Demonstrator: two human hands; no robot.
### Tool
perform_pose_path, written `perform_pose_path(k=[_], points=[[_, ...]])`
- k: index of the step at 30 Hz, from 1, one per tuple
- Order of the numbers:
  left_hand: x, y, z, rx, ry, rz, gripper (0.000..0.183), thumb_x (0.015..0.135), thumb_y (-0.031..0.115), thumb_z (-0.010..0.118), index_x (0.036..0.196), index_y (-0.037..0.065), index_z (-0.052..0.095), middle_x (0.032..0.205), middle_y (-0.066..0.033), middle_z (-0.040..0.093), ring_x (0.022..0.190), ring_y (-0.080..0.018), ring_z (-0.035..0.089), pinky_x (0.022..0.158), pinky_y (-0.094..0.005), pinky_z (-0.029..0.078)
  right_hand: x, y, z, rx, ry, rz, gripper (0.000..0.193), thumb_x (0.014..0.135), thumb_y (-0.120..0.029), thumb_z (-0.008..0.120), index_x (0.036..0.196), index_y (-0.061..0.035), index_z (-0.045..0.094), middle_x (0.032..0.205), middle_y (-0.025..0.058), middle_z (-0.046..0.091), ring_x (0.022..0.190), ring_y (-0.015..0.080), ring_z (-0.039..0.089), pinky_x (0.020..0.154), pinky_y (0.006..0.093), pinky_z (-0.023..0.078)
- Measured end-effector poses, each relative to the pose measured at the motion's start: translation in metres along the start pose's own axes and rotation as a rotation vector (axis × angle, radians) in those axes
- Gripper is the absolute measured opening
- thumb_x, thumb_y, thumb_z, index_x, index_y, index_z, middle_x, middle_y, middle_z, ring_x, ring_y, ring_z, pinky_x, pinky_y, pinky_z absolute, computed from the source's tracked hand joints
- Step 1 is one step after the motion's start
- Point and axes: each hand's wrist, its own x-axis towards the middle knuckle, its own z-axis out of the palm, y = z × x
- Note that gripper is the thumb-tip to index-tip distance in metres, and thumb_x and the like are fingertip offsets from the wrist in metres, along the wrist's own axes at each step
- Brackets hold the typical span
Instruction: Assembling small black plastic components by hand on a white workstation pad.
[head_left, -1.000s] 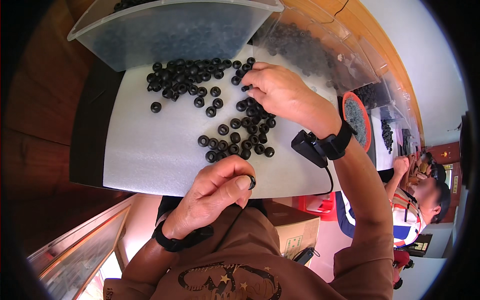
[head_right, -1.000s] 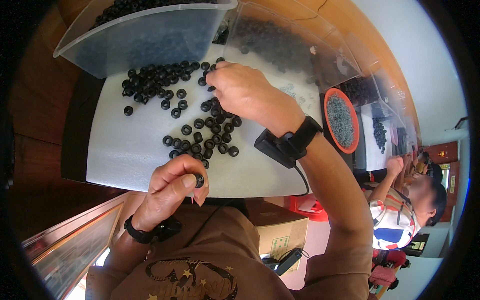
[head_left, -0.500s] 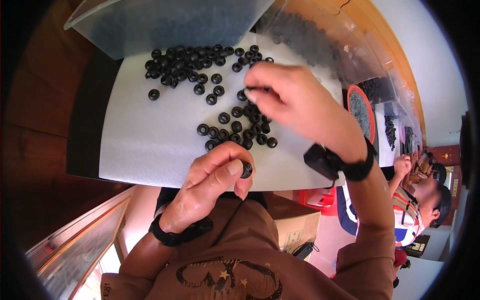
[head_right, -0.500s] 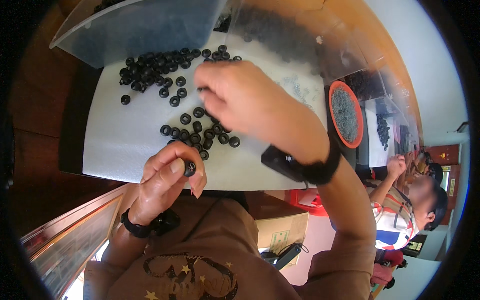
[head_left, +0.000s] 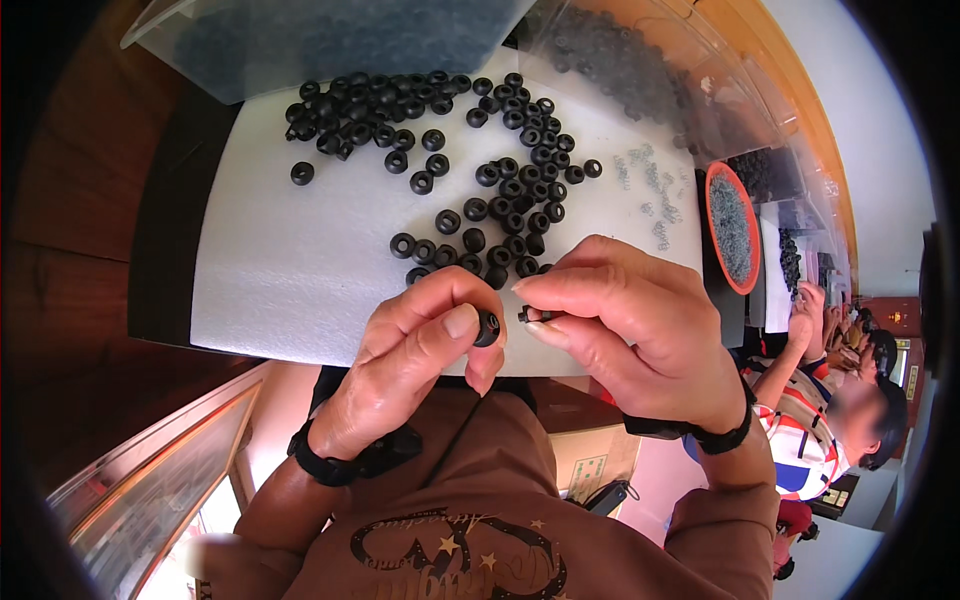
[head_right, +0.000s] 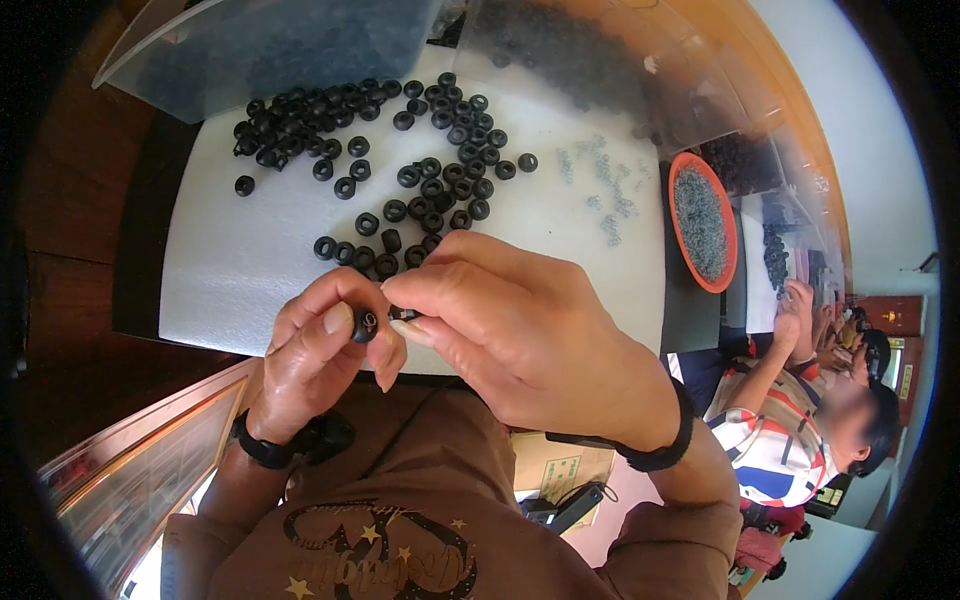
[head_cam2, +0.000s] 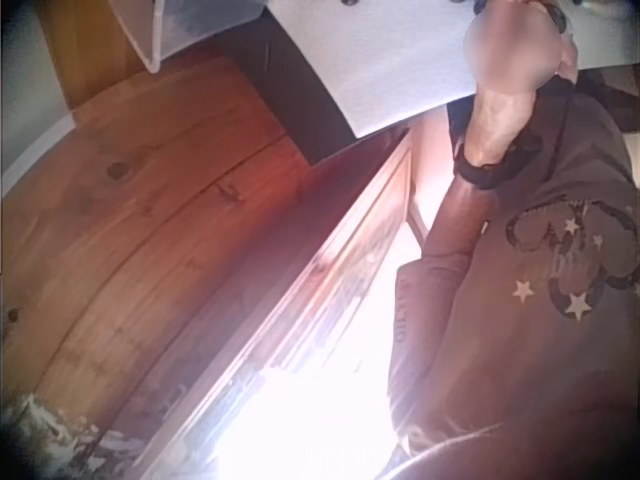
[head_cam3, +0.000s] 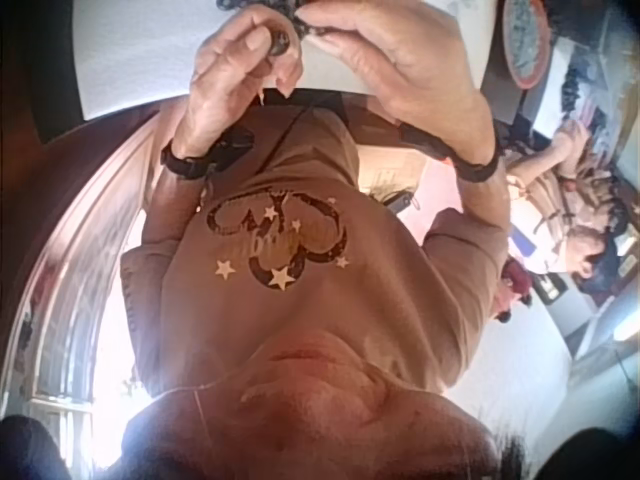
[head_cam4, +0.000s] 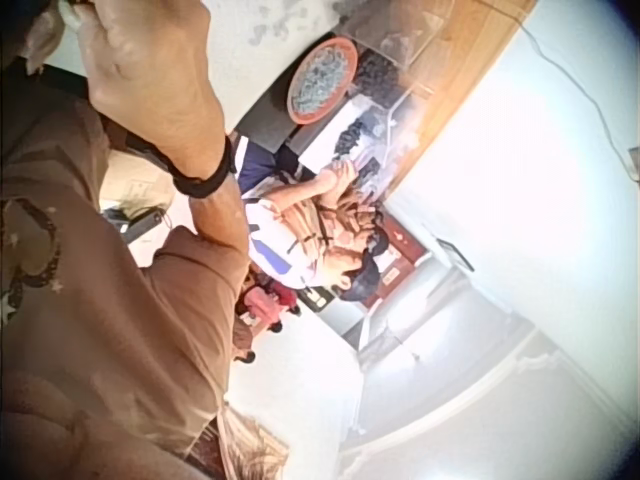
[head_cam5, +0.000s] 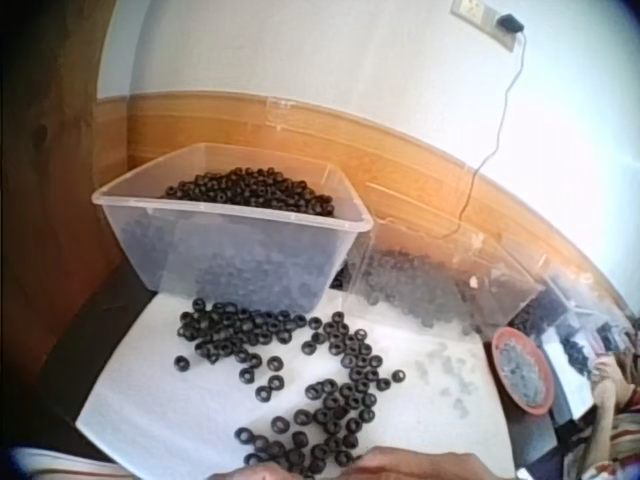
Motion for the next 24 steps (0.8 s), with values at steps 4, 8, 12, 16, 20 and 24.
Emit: perform_pose_path(k=[4,8,12,16,20,24], points=[[0.001,0.0,0.002,0.009,0.003,0.018,0.03,0.106,0.027,0.049,0.106,-0.001,0.058,0.079,-0.0046,0.057,0.073,-0.0132,0.055,0.072,-0.029,0.048,-0.008,0.003,0.008,-0.067,0.054,-0.069,0.03,0.08,0.001,0.078,0.109,0.0005,0.07,0.089,0.014,0.07,0.071,0.0246,0.068,0.061,0.0313,0.053],[0.0,0.001,0.003,0.025,0.006,0.009,0.03,0.106,0.028,0.05,0.105,-0.001,0.058,0.078,-0.0044,0.057,0.072,-0.013,0.055,0.071,-0.0289,0.048,-0.012,0.003,0.011,-0.078,0.075,-0.099,0.032,0.077,0.0,0.082,0.107,-0.0002,0.069,0.088,0.0145,0.07,0.068,0.0243,0.068,0.058,0.0306,0.053],[0.0,0.0,0.003,0.027,-0.011,0.028,0.031,0.106,0.028,0.05,0.104,-0.001,0.058,0.078,-0.0042,0.057,0.072,-0.0128,0.055,0.071,-0.0286,0.048,-0.015,0.001,0.009,-0.122,0.072,-0.13,0.031,0.077,-0.001,0.082,0.105,-0.0005,0.069,0.087,0.0143,0.069,0.067,0.0241,0.068,0.057,0.0306,0.053],[0.001,-0.001,0.002,0.04,-0.032,0.037,0.031,0.106,0.029,0.051,0.103,-0.001,0.059,0.077,-0.0041,0.057,0.072,-0.0123,0.055,0.07,-0.028,0.047,-0.016,0.0,0.009,-0.101,0.074,-0.16,0.03,0.078,0.001,0.081,0.105,-0.0003,0.068,0.087,0.0146,0.069,0.067,0.0243,0.068,0.057,0.031,0.053],[0.001,-0.002,0.002,0.061,-0.032,0.039,0.033,0.106,0.03,0.052,0.102,-0.001,0.059,0.076,-0.0041,0.057,0.071,-0.0121,0.054,0.069,-0.0277,0.047,-0.016,0.001,0.01,-0.06,0.062,-0.151,0.03,0.079,0.003,0.079,0.107,0.0004,0.068,0.089,0.0155,0.069,0.069,0.025,0.069,0.058,0.0312,0.054],[0.001,-0.003,0.002,0.058,-0.027,0.046,0.036,0.106,0.033,0.052,0.102,-0.002,0.06,0.076,-0.0044,0.056,0.071,-0.0125,0.054,0.069,-0.0281,0.047,-0.016,-0.001,0.014,-0.015,0.071,-0.119,0.029,0.081,0.004,0.078,0.108,0.0008,0.068,0.089,0.0157,0.069,0.07,0.0249,0.069,0.059,0.0308,0.054]])
